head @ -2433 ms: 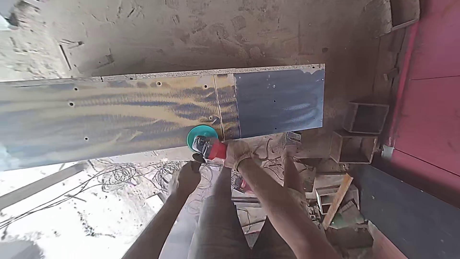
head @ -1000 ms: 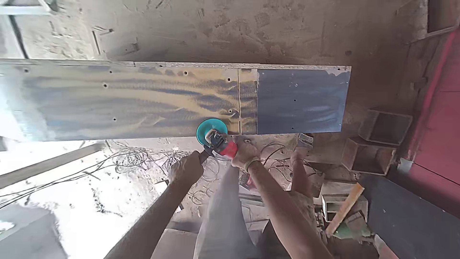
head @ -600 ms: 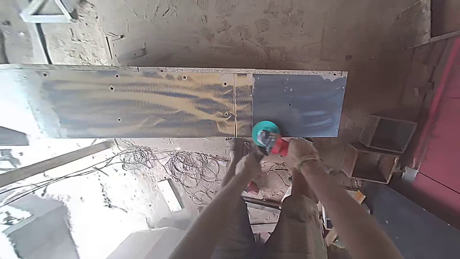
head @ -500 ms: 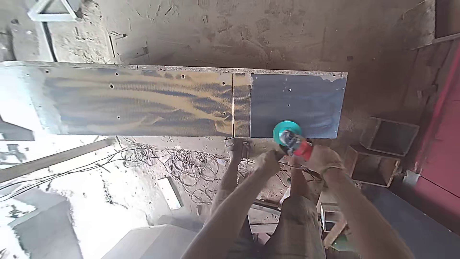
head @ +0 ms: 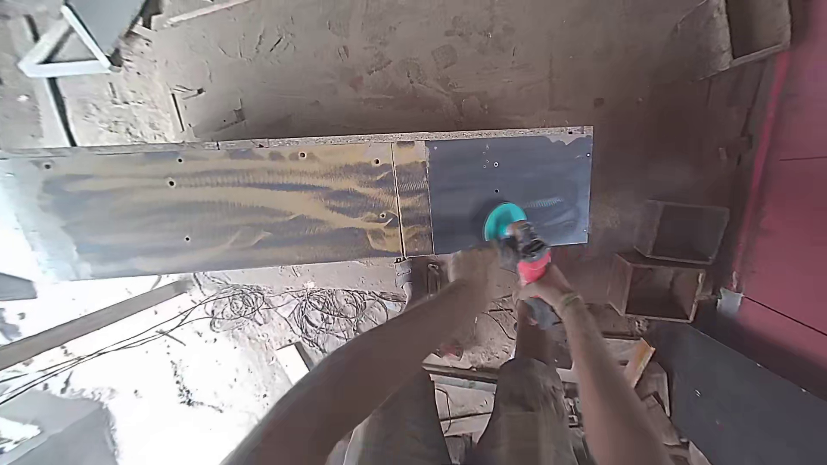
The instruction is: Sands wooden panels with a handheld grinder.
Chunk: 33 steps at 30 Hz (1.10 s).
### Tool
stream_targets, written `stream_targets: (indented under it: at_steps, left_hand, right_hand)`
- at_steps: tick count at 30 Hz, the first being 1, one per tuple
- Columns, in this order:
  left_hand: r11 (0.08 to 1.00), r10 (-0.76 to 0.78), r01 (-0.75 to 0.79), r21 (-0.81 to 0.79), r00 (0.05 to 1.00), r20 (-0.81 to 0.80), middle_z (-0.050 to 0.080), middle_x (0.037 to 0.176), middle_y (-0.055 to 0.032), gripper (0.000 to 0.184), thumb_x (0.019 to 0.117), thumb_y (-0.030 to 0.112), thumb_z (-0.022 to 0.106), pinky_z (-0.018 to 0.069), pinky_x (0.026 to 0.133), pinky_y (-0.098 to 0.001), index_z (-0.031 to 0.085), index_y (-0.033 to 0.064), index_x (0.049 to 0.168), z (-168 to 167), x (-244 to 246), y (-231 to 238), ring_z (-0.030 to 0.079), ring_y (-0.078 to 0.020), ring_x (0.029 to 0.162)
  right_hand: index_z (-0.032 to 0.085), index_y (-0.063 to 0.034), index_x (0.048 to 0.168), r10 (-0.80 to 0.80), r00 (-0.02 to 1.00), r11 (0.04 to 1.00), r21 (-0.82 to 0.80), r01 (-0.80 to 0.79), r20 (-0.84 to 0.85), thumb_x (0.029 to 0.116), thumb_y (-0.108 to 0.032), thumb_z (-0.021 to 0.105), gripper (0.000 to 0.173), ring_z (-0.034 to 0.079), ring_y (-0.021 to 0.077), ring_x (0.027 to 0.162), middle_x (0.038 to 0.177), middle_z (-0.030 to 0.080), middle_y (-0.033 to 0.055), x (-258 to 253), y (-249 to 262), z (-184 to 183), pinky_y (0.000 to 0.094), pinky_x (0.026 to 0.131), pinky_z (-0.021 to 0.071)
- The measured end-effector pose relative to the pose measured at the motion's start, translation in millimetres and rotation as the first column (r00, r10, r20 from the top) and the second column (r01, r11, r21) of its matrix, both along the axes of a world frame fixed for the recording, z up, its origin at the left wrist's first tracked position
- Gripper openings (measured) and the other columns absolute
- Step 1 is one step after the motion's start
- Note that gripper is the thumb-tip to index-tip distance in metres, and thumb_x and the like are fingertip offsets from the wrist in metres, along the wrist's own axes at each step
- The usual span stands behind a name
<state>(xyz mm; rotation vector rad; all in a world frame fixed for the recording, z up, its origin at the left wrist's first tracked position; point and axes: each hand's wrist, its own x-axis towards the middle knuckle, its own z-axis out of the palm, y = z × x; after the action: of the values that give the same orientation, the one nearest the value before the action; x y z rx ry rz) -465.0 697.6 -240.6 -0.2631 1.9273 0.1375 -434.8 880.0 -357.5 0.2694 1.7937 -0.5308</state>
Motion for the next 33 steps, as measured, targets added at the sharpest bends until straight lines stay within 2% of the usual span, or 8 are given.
stream_targets:
  at_steps: [4, 9, 11, 17, 20, 23, 27, 33]
  left_hand:
    - [0.98, 0.002, 0.011, -0.199, 0.998, 0.065, 0.069, 0.116, -0.0245, 0.036, 0.1043, 0.008, 0.047, 0.0577, 0.079, -0.0607, 0.053, 0.0054, 0.14, 27, 42, -67, 0.07, -0.0457, 0.104]
    - [0.944, 0.048, -0.016, -0.33, 0.995, 0.088, 0.072, 0.11, -0.0194, 0.043, 0.0942, 0.006, 0.059, 0.0588, 0.073, -0.0592, 0.054, 0.0105, 0.137, 40, 111, -153, 0.073, -0.0422, 0.096]
    - [0.915, 0.09, -0.053, -0.4, 0.993, 0.075, 0.073, 0.108, -0.0165, 0.038, 0.0969, 0.014, 0.059, 0.0587, 0.073, -0.0583, 0.054, 0.0135, 0.135, 39, 137, -185, 0.074, -0.0401, 0.094]
    - [0.829, 0.36, -0.4, -0.392, 0.917, -0.174, 0.074, 0.111, -0.0201, 0.039, 0.1008, 0.038, 0.062, 0.0554, 0.084, -0.0646, 0.06, 0.014, 0.131, 23, 166, -234, 0.072, -0.0418, 0.104]
    - [0.814, 0.48, -0.52, -0.26, 0.853, -0.202, 0.073, 0.113, -0.0212, 0.041, 0.101, 0.039, 0.061, 0.0558, 0.086, -0.0647, 0.06, 0.0111, 0.132, -6, 147, -197, 0.071, -0.042, 0.106]
    - [0.797, 0.577, -0.596, -0.097, 0.799, -0.169, 0.072, 0.114, -0.0192, 0.046, 0.097, 0.039, 0.064, 0.0553, 0.088, -0.0654, 0.061, 0.0123, 0.135, -33, 121, -128, 0.071, -0.0399, 0.105]
    - [0.837, 0.547, -0.547, 0.023, 0.836, -0.043, 0.073, 0.114, -0.0149, 0.044, 0.0948, 0.035, 0.062, 0.0572, 0.086, -0.0621, 0.06, 0.016, 0.134, -60, 85, -33, 0.072, -0.0361, 0.105]
    - [0.846, 0.482, -0.489, 0.214, 0.872, 0.086, 0.072, 0.121, -0.0143, 0.045, 0.0939, 0.03, 0.064, 0.0567, 0.089, -0.0625, 0.059, 0.017, 0.137, -86, 48, 75, 0.071, -0.0353, 0.111]
  right_hand:
    - [0.065, -0.0046, 0.13, 0.115, 0.992, 0.983, -0.153, -0.105, 0.058, 0.064, -0.027, 0.093, 0.075, 0.067, 0.0331, 0.118, 0.123, 0.07, 0.0183, 36, -88, 7, 0.0575, 0.102, 0.0532]
    - [0.069, -0.01, 0.123, 0.323, 0.946, 0.921, -0.239, -0.308, 0.022, 0.0651, -0.031, 0.089, 0.065, 0.069, 0.0345, 0.113, 0.119, 0.073, 0.0154, 59, -175, 25, 0.0629, 0.095, 0.0547]
    - [0.067, -0.0094, 0.126, 0.424, 0.906, 0.872, -0.264, -0.412, -0.012, 0.0681, -0.033, 0.085, 0.065, 0.069, 0.0355, 0.114, 0.12, 0.072, 0.016, 58, -209, 28, 0.064, 0.094, 0.0549]
    - [0.057, -0.0091, 0.134, 0.559, 0.806, 0.767, -0.249, -0.592, -0.194, 0.0758, -0.035, 0.082, 0.068, 0.069, 0.0376, 0.111, 0.121, 0.069, 0.0185, 10, -251, 71, 0.0606, 0.087, 0.0575]
    - [0.055, -0.006, 0.138, 0.608, 0.746, 0.747, -0.124, -0.653, -0.271, 0.0774, -0.037, 0.081, 0.073, 0.07, 0.0403, 0.107, 0.119, 0.07, 0.0209, -30, -217, 95, 0.062, 0.083, 0.057]
    - [0.056, -0.0009, 0.134, 0.641, 0.74, 0.757, 0.006, -0.654, -0.202, 0.0788, -0.033, 0.081, 0.069, 0.069, 0.0434, 0.11, 0.12, 0.069, 0.0246, -61, -159, 111, 0.0636, 0.085, 0.056]
    - [0.058, 0.0025, 0.132, 0.653, 0.756, 0.75, 0.175, -0.637, -0.049, 0.0803, -0.025, 0.08, 0.062, 0.066, 0.0454, 0.115, 0.125, 0.067, 0.0266, -88, -74, 116, 0.0646, 0.091, 0.0548]
    - [0.059, 0.0028, 0.134, 0.594, 0.799, 0.724, 0.372, -0.581, 0.093, 0.0795, -0.03, 0.083, 0.068, 0.065, 0.0444, 0.121, 0.13, 0.066, 0.027, -102, 36, 100, 0.0625, 0.097, 0.0538]
